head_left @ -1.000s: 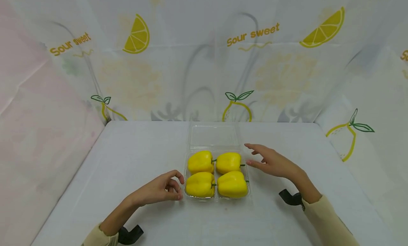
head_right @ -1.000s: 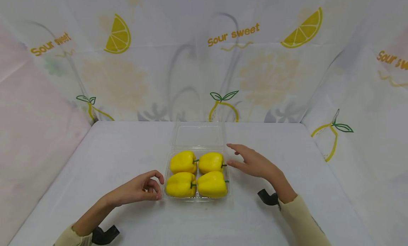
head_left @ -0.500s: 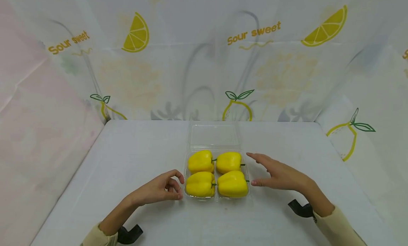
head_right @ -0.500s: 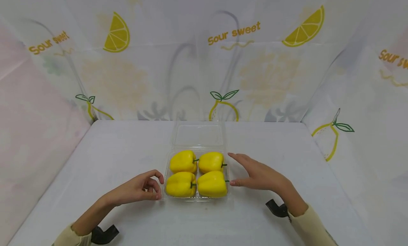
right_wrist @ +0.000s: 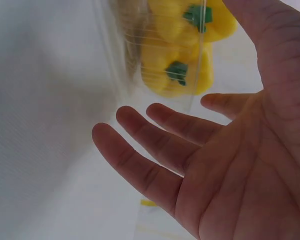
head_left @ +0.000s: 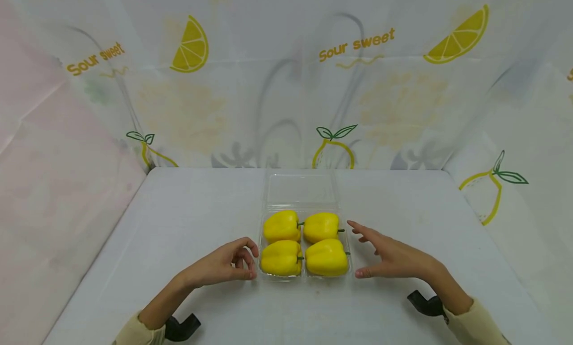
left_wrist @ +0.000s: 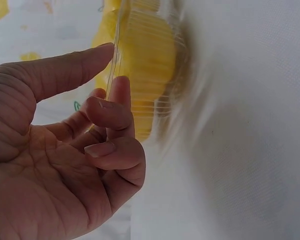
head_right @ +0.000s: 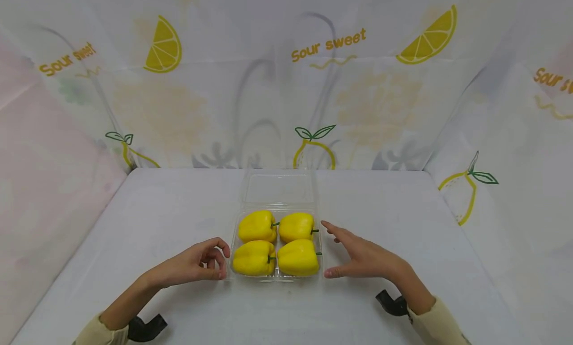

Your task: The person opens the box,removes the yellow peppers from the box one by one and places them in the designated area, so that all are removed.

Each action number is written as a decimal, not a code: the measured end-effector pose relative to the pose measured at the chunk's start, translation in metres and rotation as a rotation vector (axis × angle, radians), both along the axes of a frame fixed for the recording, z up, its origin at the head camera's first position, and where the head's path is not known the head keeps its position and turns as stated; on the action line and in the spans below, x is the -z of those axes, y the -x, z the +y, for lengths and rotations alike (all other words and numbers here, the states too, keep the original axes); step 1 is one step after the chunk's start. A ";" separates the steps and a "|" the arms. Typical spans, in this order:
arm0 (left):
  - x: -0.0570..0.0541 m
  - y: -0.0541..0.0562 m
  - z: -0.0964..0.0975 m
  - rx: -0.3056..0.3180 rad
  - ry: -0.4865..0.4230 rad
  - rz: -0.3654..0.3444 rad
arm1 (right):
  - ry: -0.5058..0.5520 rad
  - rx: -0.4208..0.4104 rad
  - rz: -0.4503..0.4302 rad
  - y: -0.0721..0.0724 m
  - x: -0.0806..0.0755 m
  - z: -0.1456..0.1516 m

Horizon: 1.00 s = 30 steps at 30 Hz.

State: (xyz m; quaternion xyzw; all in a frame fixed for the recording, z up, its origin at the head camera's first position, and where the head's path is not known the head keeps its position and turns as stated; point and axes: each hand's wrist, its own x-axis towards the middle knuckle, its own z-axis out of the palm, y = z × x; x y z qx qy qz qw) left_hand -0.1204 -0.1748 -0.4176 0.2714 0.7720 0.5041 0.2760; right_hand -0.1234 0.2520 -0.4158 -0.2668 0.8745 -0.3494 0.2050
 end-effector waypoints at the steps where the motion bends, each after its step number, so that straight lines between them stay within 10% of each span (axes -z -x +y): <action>1: 0.000 0.000 0.000 -0.004 0.010 0.014 | 0.006 -0.001 -0.003 0.000 0.001 0.000; 30: -0.013 -0.005 0.020 -0.144 0.159 0.450 | -0.004 -0.015 -0.031 -0.004 0.010 -0.003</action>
